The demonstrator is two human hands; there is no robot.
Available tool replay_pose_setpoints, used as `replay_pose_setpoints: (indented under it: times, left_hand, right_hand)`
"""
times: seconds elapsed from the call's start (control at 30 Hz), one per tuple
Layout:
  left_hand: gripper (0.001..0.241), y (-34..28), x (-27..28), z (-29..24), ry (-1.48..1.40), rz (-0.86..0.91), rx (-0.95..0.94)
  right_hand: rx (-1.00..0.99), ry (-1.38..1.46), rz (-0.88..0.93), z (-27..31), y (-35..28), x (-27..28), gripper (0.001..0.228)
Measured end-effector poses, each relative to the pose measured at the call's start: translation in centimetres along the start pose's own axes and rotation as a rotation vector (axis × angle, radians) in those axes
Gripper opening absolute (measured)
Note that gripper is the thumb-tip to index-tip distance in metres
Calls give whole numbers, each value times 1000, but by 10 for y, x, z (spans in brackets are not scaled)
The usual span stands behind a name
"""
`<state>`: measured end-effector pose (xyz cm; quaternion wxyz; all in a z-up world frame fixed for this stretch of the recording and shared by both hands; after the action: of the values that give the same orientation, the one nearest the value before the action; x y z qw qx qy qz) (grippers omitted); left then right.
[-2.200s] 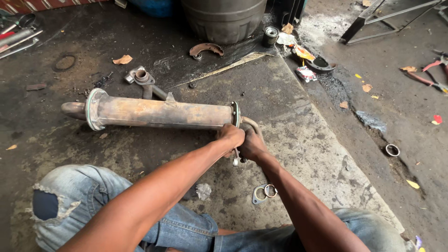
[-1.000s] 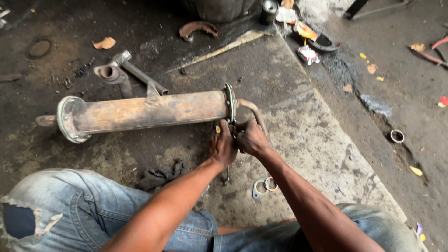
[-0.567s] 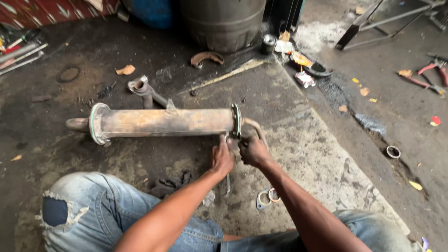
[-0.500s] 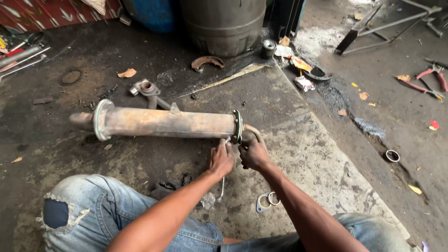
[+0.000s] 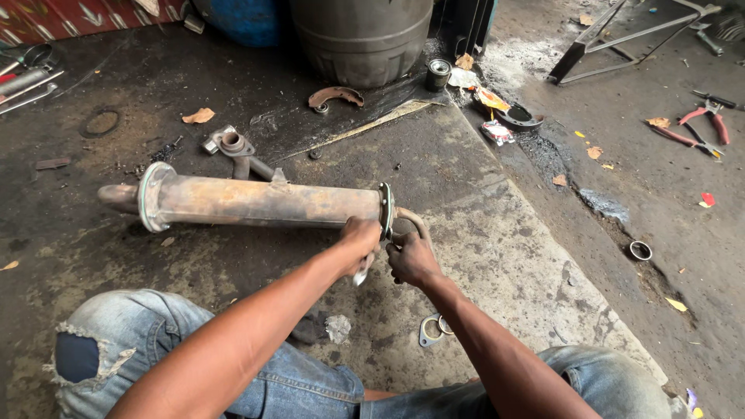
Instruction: The person sits on the floor and uses a wrench to tighten bolts on a flange of a rusty exhaust pipe. They adjust the pipe and continue tightening the bolts to secure the connection.
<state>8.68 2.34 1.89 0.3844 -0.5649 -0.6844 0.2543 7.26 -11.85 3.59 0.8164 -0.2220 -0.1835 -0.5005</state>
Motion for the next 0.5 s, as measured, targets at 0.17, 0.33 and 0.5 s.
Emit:
replay_pose_setpoints:
  times: [0.17,0.33,0.5]
  left_hand:
    - [18,13,-8,-9,-91,221,79]
    - [12,27,-26,-17,-224,418,93]
    - [18,-4,-29,2,-31,-55,114]
  right_hand:
    - [-30,-6,-18,10,-6,5,37]
    - [-36,45,16,-8,1,-4,37]
    - [13,95,6,-37,19,-11,37]
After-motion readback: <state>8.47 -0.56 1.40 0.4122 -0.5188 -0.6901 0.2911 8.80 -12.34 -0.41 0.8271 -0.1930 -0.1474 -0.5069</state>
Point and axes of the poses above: each hand's wrist, its own y-axis towards the middle knuckle, its own x-axis out of the back of the hand, z = x × y, the point moved 6 cm from there along y, towards the middle knuckle, and after that the axes turned 15 degrees about x, right-handed, at the moved point
